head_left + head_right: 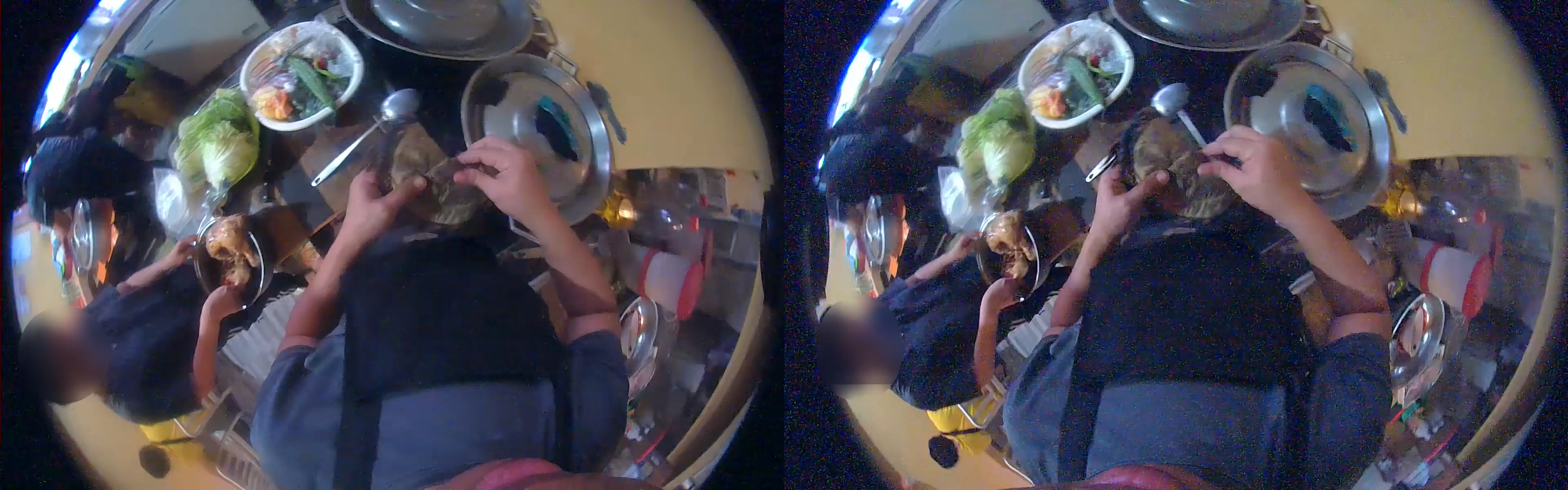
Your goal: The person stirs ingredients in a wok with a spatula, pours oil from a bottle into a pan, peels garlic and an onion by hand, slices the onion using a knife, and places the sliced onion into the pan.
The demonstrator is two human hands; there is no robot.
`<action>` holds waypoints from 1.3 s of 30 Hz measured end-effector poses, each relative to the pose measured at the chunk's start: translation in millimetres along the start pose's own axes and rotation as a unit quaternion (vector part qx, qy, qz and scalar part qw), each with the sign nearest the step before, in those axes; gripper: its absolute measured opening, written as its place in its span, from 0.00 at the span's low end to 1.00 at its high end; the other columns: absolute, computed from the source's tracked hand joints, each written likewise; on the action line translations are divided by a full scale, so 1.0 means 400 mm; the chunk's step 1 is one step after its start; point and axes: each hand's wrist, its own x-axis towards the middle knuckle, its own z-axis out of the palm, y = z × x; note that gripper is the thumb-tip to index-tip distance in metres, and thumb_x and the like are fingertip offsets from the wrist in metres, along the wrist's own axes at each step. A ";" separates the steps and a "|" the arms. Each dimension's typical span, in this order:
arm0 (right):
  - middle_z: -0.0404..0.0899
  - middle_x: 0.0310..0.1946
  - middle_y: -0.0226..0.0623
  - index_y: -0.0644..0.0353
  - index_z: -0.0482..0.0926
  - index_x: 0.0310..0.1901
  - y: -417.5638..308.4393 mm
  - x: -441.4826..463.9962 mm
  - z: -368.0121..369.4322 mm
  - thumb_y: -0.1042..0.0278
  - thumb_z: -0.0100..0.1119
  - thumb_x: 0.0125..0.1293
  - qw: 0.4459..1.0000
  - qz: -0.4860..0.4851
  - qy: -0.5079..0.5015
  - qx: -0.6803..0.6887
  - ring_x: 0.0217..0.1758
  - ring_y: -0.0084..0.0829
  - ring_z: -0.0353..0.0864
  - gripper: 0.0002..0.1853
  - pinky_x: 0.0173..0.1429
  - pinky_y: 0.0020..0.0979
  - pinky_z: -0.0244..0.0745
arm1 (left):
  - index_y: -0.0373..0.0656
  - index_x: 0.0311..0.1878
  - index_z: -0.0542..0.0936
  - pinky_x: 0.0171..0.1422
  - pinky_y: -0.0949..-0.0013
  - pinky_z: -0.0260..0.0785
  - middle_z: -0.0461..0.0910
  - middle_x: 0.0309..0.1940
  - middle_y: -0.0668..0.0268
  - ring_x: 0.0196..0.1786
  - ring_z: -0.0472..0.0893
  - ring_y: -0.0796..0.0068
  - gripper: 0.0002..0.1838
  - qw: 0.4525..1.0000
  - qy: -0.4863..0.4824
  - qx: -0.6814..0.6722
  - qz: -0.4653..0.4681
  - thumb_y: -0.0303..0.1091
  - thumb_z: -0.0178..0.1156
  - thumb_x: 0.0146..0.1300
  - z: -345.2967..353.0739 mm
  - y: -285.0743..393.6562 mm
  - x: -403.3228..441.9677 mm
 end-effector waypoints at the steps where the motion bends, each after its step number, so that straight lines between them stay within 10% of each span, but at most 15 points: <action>1: 0.82 0.36 0.39 0.58 0.83 0.38 0.015 0.010 -0.003 0.67 0.73 0.49 0.999 0.001 0.023 -0.032 0.39 0.36 0.80 0.14 0.45 0.33 0.74 | 0.41 0.53 0.77 0.44 0.66 0.73 0.81 0.40 0.60 0.38 0.81 0.68 0.20 0.976 -0.003 0.208 0.067 0.35 0.66 0.58 -0.043 -0.002 0.001; 4: 0.81 0.40 0.44 0.57 0.80 0.47 0.189 0.036 -0.120 0.65 0.71 0.50 0.929 0.017 0.143 -0.341 0.45 0.46 0.79 0.20 0.51 0.40 0.74 | 0.43 0.51 0.78 0.42 0.63 0.73 0.80 0.41 0.54 0.40 0.81 0.57 0.18 0.906 0.005 0.402 0.134 0.38 0.64 0.58 -0.156 0.011 -0.029; 6: 0.80 0.44 0.46 0.56 0.78 0.51 0.367 -0.006 -0.204 0.65 0.70 0.51 0.859 0.210 0.072 -0.462 0.49 0.48 0.78 0.23 0.55 0.43 0.72 | 0.47 0.49 0.79 0.40 0.58 0.74 0.80 0.40 0.57 0.39 0.81 0.55 0.16 0.774 0.111 0.594 0.190 0.34 0.61 0.56 -0.219 0.020 -0.039; 13: 0.79 0.49 0.47 0.60 0.79 0.50 0.446 -0.004 -0.218 0.63 0.69 0.48 0.867 0.285 -0.058 -0.405 0.51 0.47 0.78 0.25 0.56 0.41 0.73 | 0.50 0.55 0.76 0.43 0.55 0.74 0.74 0.51 0.57 0.51 0.76 0.53 0.22 0.558 0.214 0.801 0.032 0.36 0.57 0.55 -0.562 -0.336 0.068; 24: 0.80 0.45 0.48 0.62 0.80 0.48 0.351 0.018 -0.324 0.60 0.70 0.43 0.887 0.261 -0.073 -0.375 0.49 0.46 0.80 0.27 0.54 0.40 0.74 | 0.49 0.49 0.79 0.53 0.53 0.71 0.73 0.53 0.56 0.54 0.74 0.52 0.19 0.684 0.182 0.706 0.029 0.39 0.60 0.53 -0.452 -0.325 0.064; 34: 0.82 0.30 0.34 0.63 0.81 0.46 0.235 0.401 -0.471 0.58 0.65 0.57 0.936 0.164 -0.031 -0.310 0.33 0.23 0.79 0.20 0.40 0.28 0.73 | 0.50 0.49 0.80 0.55 0.54 0.70 0.76 0.52 0.55 0.52 0.76 0.49 0.17 0.712 0.190 0.671 0.085 0.35 0.59 0.54 -0.433 -0.319 0.065; 36: 0.83 0.29 0.39 0.63 0.82 0.43 0.322 0.537 -0.459 0.52 0.65 0.54 0.954 0.059 0.011 -0.294 0.32 0.30 0.82 0.22 0.39 0.31 0.75 | 0.49 0.50 0.80 0.57 0.55 0.70 0.76 0.52 0.55 0.52 0.76 0.50 0.17 0.719 0.177 0.667 0.087 0.36 0.59 0.56 -0.425 -0.320 0.067; 39: 0.82 0.24 0.45 0.63 0.83 0.35 0.223 0.690 -0.341 0.58 0.70 0.46 0.921 0.155 0.023 -0.356 0.27 0.38 0.83 0.18 0.36 0.36 0.77 | 0.45 0.50 0.80 0.60 0.56 0.66 0.75 0.53 0.56 0.56 0.72 0.51 0.16 0.739 0.178 0.649 0.031 0.39 0.59 0.60 -0.401 -0.316 0.038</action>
